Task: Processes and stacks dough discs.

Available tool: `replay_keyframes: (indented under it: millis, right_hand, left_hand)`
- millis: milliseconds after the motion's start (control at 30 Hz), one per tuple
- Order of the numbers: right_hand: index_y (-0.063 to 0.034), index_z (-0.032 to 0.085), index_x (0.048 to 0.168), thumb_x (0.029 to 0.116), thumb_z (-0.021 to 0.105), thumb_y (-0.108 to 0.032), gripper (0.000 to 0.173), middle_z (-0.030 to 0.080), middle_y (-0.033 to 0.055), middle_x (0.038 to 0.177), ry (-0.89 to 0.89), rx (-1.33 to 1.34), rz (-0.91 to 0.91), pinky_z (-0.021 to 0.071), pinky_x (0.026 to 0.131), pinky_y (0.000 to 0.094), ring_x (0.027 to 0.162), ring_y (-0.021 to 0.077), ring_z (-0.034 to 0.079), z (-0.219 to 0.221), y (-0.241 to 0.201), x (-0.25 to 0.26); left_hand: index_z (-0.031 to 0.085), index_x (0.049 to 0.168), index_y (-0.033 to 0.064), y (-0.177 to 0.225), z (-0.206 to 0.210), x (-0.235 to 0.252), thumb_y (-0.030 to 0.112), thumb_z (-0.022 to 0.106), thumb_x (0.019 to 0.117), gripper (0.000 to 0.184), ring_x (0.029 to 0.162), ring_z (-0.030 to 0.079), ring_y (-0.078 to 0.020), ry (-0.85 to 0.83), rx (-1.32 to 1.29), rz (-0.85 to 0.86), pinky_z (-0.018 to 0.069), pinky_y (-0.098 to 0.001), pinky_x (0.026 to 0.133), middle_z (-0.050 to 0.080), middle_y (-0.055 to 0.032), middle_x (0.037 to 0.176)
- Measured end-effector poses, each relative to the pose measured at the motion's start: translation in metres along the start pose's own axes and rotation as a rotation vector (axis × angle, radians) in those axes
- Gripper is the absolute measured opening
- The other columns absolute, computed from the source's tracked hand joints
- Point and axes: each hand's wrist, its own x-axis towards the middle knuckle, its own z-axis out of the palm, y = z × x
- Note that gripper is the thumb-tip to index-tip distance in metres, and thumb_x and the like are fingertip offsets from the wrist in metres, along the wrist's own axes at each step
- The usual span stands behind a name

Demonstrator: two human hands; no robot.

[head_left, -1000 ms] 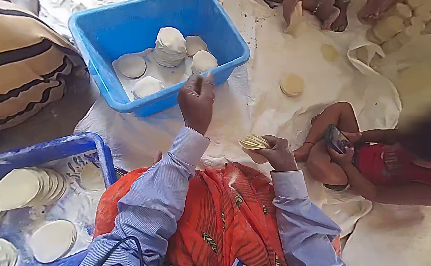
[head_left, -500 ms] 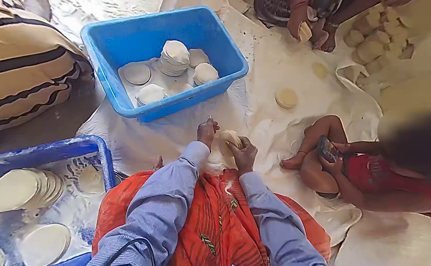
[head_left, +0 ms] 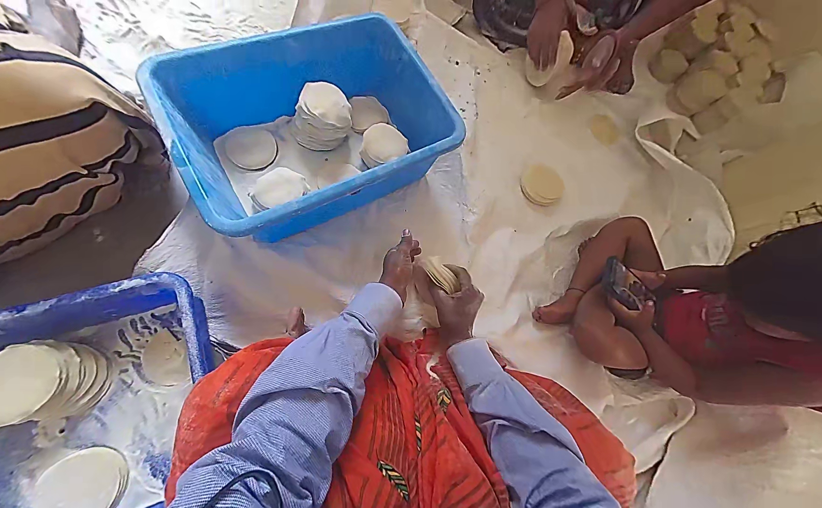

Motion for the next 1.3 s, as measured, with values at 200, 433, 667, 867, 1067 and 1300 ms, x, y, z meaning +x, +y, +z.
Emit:
replay_keyframes:
  millis: [200, 433, 667, 867, 1067, 1300]
  right_hand:
    - [-0.0017, 0.072, 0.116, 0.0814, 0.086, -0.019, 0.041, 0.075, 0.0193, 0.100, -0.050, 0.025, 0.082, 0.0541, 0.082, 0.0580, 0.091, 0.0347, 0.072, 0.001, -0.003, 0.003]
    - [-0.0025, 0.072, 0.117, 0.0819, 0.085, -0.018, 0.041, 0.075, 0.0182, 0.103, -0.086, 0.045, 0.075, 0.0543, 0.084, 0.0574, 0.094, 0.0332, 0.072, 0.002, -0.004, 0.002]
    - [-0.0046, 0.071, 0.119, 0.0822, 0.083, -0.014, 0.040, 0.074, 0.0193, 0.102, -0.115, 0.015, 0.092, 0.0533, 0.082, 0.0612, 0.094, 0.0371, 0.071, -0.002, -0.008, 0.003]
    - [-0.0037, 0.072, 0.116, 0.0824, 0.086, -0.020, 0.040, 0.075, 0.0183, 0.101, -0.127, 0.017, 0.089, 0.0538, 0.083, 0.0590, 0.093, 0.0349, 0.072, 0.000, -0.008, 0.004]
    - [-0.0052, 0.072, 0.118, 0.0838, 0.084, -0.018, 0.039, 0.075, 0.0167, 0.102, -0.135, 0.029, 0.074, 0.0542, 0.083, 0.0585, 0.093, 0.0331, 0.072, -0.001, -0.008, 0.002]
    - [-0.0021, 0.070, 0.122, 0.0851, 0.085, -0.025, 0.046, 0.074, 0.0206, 0.105, -0.158, -0.010, 0.144, 0.0513, 0.087, 0.0610, 0.098, 0.0379, 0.070, -0.001, -0.013, 0.003]
  left_hand:
    - [0.054, 0.139, -0.0048, -0.002, 0.004, 0.000, 0.048, 0.023, 0.1118, 0.067, 0.136, 0.050, -0.0295, -0.010, -0.003, 0.008, 0.0367, -0.0472, 0.113, 0.056, -0.0207, 0.143]
    - [0.057, 0.135, -0.0056, -0.002, 0.004, -0.001, 0.050, 0.022, 0.1115, 0.070, 0.132, 0.052, -0.0281, -0.004, 0.003, 0.020, 0.0380, -0.0455, 0.110, 0.059, -0.0208, 0.139]
    - [0.057, 0.135, -0.0060, -0.002, 0.004, -0.003, 0.053, 0.018, 0.1107, 0.075, 0.131, 0.053, -0.0290, -0.017, 0.040, 0.027, 0.0384, -0.0478, 0.110, 0.061, -0.0211, 0.137]
    - [0.058, 0.133, -0.0059, -0.004, 0.005, -0.003, 0.054, 0.016, 0.1102, 0.077, 0.130, 0.054, -0.0287, -0.025, 0.053, 0.020, 0.0384, -0.0468, 0.110, 0.062, -0.0213, 0.135]
    - [0.058, 0.133, -0.0067, -0.003, 0.005, -0.004, 0.053, 0.016, 0.1104, 0.077, 0.129, 0.055, -0.0290, -0.004, 0.051, 0.033, 0.0389, -0.0459, 0.109, 0.062, -0.0222, 0.135]
    - [0.057, 0.134, -0.0086, -0.002, 0.006, -0.005, 0.051, 0.017, 0.1110, 0.075, 0.133, 0.052, -0.0298, 0.004, 0.028, 0.042, 0.0366, -0.0451, 0.112, 0.059, -0.0239, 0.138]
